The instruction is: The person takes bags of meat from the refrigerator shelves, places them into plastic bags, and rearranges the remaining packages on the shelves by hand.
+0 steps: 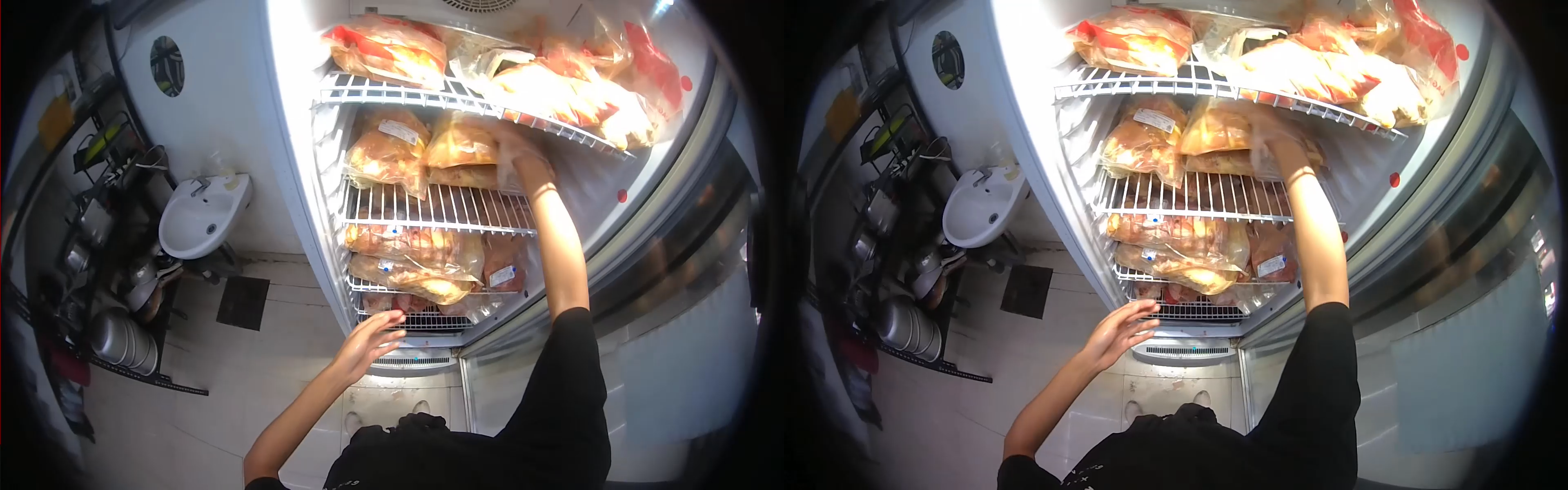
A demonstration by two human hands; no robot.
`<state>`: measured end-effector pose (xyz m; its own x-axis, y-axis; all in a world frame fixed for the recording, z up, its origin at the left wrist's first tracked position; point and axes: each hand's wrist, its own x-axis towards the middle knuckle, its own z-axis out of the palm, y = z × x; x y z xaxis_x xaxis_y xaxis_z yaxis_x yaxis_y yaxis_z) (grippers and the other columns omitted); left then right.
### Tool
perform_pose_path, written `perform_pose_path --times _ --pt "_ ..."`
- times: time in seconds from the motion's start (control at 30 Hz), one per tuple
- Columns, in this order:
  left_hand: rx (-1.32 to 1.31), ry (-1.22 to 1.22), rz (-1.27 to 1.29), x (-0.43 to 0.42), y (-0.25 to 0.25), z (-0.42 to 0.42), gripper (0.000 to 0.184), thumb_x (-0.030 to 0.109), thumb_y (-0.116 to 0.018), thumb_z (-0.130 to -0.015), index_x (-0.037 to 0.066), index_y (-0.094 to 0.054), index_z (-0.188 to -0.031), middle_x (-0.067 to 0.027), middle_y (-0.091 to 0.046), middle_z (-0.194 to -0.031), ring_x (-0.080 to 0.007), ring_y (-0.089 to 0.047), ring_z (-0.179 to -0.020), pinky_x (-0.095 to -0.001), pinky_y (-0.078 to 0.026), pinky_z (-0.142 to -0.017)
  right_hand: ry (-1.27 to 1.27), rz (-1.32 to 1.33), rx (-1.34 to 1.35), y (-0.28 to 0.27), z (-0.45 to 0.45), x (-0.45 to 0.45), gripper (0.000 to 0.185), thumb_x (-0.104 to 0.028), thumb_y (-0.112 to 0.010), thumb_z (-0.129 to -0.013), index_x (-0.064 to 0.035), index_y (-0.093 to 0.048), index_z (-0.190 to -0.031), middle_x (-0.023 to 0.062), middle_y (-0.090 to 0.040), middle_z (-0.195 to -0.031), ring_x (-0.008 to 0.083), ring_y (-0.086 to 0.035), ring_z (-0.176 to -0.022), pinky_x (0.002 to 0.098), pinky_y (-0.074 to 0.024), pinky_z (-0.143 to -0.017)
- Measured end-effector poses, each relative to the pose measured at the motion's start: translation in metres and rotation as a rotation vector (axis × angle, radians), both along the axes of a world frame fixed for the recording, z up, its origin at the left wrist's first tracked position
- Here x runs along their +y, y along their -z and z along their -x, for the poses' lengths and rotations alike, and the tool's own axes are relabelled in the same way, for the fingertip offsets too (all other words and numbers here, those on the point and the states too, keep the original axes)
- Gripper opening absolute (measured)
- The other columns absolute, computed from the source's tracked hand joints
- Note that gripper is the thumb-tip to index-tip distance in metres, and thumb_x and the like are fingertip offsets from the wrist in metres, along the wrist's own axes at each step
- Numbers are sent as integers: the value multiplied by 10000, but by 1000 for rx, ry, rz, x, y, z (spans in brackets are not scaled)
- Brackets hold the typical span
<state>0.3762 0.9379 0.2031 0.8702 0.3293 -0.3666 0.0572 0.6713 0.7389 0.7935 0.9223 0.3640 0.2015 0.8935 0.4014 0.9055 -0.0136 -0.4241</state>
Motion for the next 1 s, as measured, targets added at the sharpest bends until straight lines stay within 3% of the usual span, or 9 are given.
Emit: perform_pose_path --times 0.1,0.2,0.3,0.63,1.0 --pt "40 -53 48 2 28 26 350 265 -436 -935 42 -477 -1201 -81 -526 -1198 -191 -522 -1076 -336 -428 -927 8 173 46 -4 10 20 556 -42 -570 -710 -134 -474 -1250 85 -546 -1171 205 -506 -1074 295 -404 -913" --pt "67 -81 106 -4 56 48 337 259 -441 -932 44 -478 -1188 -85 -520 -1198 -193 -520 -1061 -333 -429 -920 316 402 177 1 1 19 300 -220 -527 -868 -51 -518 -1116 75 -596 -988 122 -545 -870 239 -438 -793" --pt "66 -91 119 -12 70 58 332 258 -443 -929 44 -474 -1181 -90 -510 -1203 -198 -518 -1050 -342 -430 -917 504 395 182 7 -9 22 296 -218 -524 -869 -51 -517 -1114 77 -596 -988 125 -546 -870 241 -440 -791" --pt "122 -123 157 -39 95 82 335 227 -433 -930 13 -469 -1185 -120 -526 -1180 -204 -542 -1013 -329 -442 -880 649 206 -178 112 25 -17 285 -212 -514 -873 -49 -513 -1107 81 -592 -987 133 -549 -868 248 -448 -783" --pt "112 -127 177 -37 82 67 309 226 -427 -937 35 -481 -1173 -105 -530 -1173 -193 -525 -1038 -326 -398 -921 824 278 -146 99 -37 -17 273 -206 -503 -878 -46 -509 -1099 86 -589 -985 141 -553 -866 255 -456 -774"
